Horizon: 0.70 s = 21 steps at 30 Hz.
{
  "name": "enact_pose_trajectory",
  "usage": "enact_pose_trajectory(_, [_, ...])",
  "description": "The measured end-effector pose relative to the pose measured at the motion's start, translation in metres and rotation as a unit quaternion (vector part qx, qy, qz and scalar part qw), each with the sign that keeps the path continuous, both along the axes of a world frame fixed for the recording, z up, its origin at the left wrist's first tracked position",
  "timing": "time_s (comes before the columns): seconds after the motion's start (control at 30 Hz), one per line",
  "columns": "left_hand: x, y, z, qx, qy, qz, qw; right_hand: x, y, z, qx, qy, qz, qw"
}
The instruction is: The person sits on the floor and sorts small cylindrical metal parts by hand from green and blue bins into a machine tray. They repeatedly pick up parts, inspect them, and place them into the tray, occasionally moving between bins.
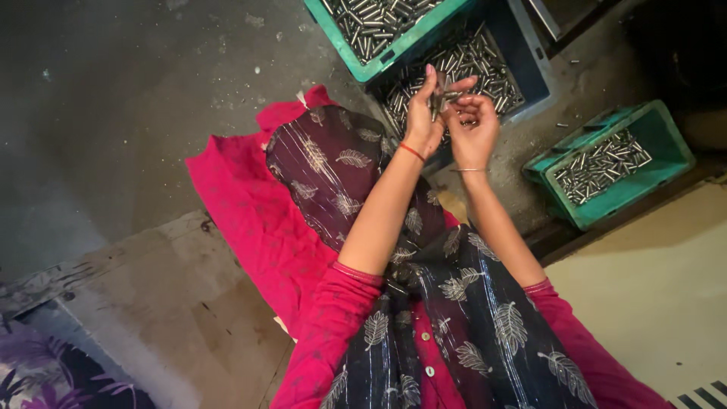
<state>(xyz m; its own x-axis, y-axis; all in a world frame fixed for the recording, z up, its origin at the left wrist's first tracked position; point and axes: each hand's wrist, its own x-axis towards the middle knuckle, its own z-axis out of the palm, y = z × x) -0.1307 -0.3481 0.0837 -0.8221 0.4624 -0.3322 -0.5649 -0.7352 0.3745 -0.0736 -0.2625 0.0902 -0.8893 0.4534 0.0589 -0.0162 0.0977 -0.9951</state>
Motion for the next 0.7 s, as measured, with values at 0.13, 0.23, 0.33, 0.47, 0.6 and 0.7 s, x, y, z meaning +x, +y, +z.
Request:
enact_pose_trajectory(0.13, [0.000,-0.009,-0.002,0.016,0.013,0.029,0.999,-0.004,-0.009,-0.001,-0.111,0.025,-0.005,0.993])
enact_pose_trajectory(0.23, [-0.014,-0.028,-0.008,0.028,-0.033,0.062,0.997,-0.016,-0.022,0.004,-0.195,0.038,0.023,0.980])
enact_pose_trajectory(0.33, [-0.038,-0.060,-0.017,0.000,-0.040,0.052,0.998,-0.033,-0.039,0.009,-0.165,0.030,0.099,0.981])
enact_pose_trajectory(0.47, [-0.067,-0.095,-0.029,-0.008,-0.059,0.042,0.997,-0.061,-0.067,0.004,-0.054,0.016,0.170,0.984])
enact_pose_trajectory(0.6, [-0.078,-0.100,-0.032,-0.028,-0.007,0.004,1.000,-0.080,-0.079,-0.004,-0.018,0.007,0.147,0.989])
enact_pose_trajectory(0.7, [-0.079,-0.090,-0.031,-0.064,0.010,0.001,0.998,-0.081,-0.070,-0.005,0.009,-0.023,0.110,0.994])
